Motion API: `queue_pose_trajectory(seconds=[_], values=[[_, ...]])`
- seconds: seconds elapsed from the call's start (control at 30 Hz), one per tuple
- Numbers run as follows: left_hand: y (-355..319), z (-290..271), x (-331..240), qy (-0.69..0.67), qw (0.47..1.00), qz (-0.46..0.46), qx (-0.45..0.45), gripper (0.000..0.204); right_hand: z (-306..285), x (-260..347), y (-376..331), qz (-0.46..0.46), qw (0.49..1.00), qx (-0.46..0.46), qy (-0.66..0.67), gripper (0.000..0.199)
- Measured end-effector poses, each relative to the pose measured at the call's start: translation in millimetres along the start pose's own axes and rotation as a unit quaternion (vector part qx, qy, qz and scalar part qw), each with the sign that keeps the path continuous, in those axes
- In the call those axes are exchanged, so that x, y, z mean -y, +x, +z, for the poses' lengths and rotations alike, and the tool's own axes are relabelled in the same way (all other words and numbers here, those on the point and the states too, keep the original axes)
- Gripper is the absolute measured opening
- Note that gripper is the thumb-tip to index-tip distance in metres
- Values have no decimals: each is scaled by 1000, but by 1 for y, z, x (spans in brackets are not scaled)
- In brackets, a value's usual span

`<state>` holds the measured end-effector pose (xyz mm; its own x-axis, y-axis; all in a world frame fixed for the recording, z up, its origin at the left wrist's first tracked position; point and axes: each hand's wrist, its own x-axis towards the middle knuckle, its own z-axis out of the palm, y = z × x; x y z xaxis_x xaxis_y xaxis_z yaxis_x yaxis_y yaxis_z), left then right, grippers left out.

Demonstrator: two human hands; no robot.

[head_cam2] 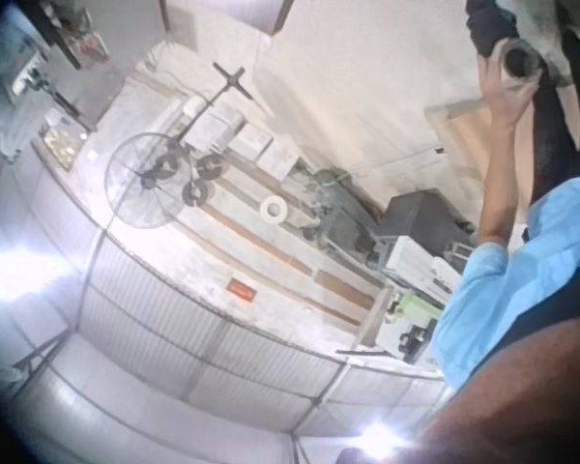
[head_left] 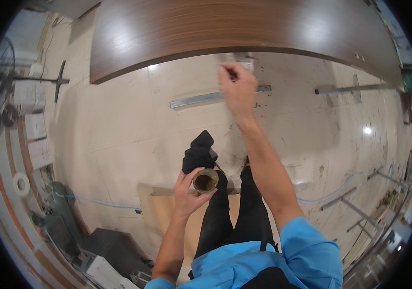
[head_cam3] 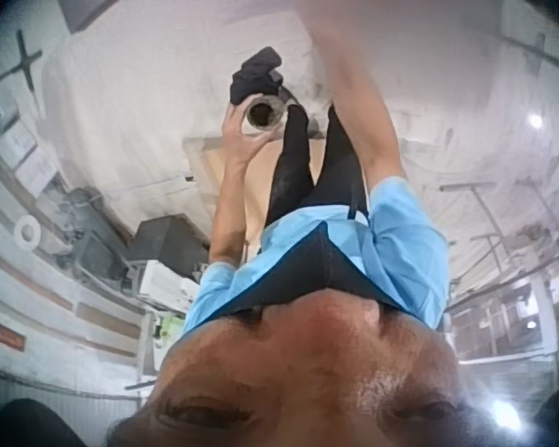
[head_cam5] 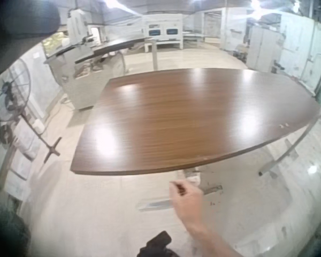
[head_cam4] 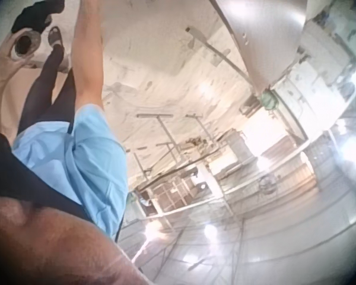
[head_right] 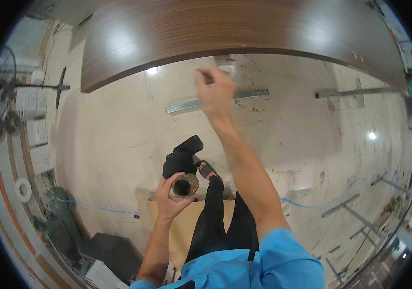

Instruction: The person applies a dark finish to the edge of a large wooden tabletop using a small brush and a cloth. They repeatedly dip the brush into a small container, apply the finish along the curved edge, and wipe the surface with a black cloth. The person moves around the table to reach different sections and later places the container and cloth on a nearby workbench.

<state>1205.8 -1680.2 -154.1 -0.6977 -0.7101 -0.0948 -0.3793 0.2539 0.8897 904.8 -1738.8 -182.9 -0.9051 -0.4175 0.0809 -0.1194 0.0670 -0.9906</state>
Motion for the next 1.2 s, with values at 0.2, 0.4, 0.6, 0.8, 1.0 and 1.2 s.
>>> queue_pose_trajectory(seconds=[0.2, 0.4, 0.6, 0.8, 1.0, 1.2], values=[[4, 8, -7, 6, 1000, 27, 8, 71, -57, -8, 35, 33, 991, -125, -21, 16], [18, 29, -13, 14, 996, 65, 55, 71, -92, -14, 42, -2, 995, -93, -37, 18], [19, 54, -25, 19, 996, 35, 85, 74, -154, -31, 78, 18, 979, -202, -32, 17], [24, 90, -45, 15, 994, 15, 103, 77, -183, -31, 82, -39, 989, -137, -39, 13], [40, 123, -77, -13, 993, 32, 117, 79, -235, -32, 114, -3, 977, -199, -69, 13], [53, 149, -95, -5, 990, 47, 131, 78, -262, -28, 112, 18, 985, -163, -48, 14]])
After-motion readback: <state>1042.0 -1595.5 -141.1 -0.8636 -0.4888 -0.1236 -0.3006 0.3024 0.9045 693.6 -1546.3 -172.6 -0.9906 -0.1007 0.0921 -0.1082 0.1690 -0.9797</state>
